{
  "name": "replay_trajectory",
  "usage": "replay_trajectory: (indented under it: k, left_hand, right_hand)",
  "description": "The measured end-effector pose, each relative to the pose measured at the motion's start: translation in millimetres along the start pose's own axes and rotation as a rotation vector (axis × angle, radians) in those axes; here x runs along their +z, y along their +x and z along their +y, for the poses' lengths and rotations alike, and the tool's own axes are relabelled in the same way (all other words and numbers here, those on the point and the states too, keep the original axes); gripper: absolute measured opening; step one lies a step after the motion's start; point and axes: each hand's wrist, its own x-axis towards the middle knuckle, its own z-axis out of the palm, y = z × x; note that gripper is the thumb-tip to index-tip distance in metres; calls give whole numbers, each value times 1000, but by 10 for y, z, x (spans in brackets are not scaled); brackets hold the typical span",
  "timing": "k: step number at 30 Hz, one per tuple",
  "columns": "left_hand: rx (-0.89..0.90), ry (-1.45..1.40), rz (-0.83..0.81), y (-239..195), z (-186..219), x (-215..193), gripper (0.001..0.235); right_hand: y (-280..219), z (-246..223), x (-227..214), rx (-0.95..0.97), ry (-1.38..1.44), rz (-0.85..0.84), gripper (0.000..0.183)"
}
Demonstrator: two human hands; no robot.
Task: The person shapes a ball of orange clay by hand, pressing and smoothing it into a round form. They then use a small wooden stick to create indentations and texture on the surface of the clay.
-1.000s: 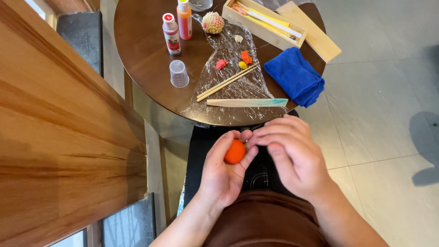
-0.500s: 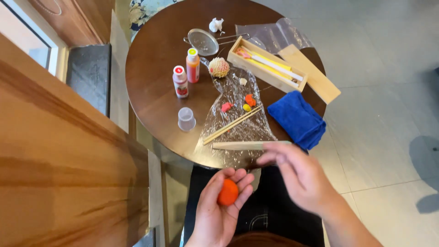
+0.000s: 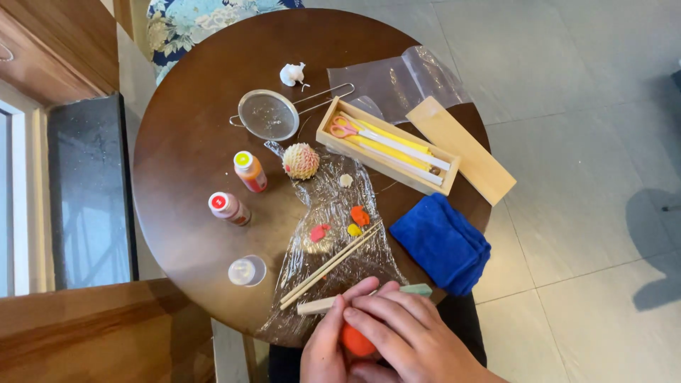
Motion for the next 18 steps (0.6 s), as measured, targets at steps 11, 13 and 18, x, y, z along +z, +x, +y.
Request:
replay_trajectory:
  k: [11, 13, 18]
  left_hand:
    - [43, -68, -672, 662, -70, -294, 50]
    - [42, -52, -655, 642, -50, -253, 52]
    - [-13, 6, -316, 546, 51, -121, 60]
  right_hand:
    - [402, 316, -151, 95, 224, 30, 52]
    - [378, 339, -144, 105, 224, 26, 53]
    - [414, 381, -218, 78, 203, 72, 49]
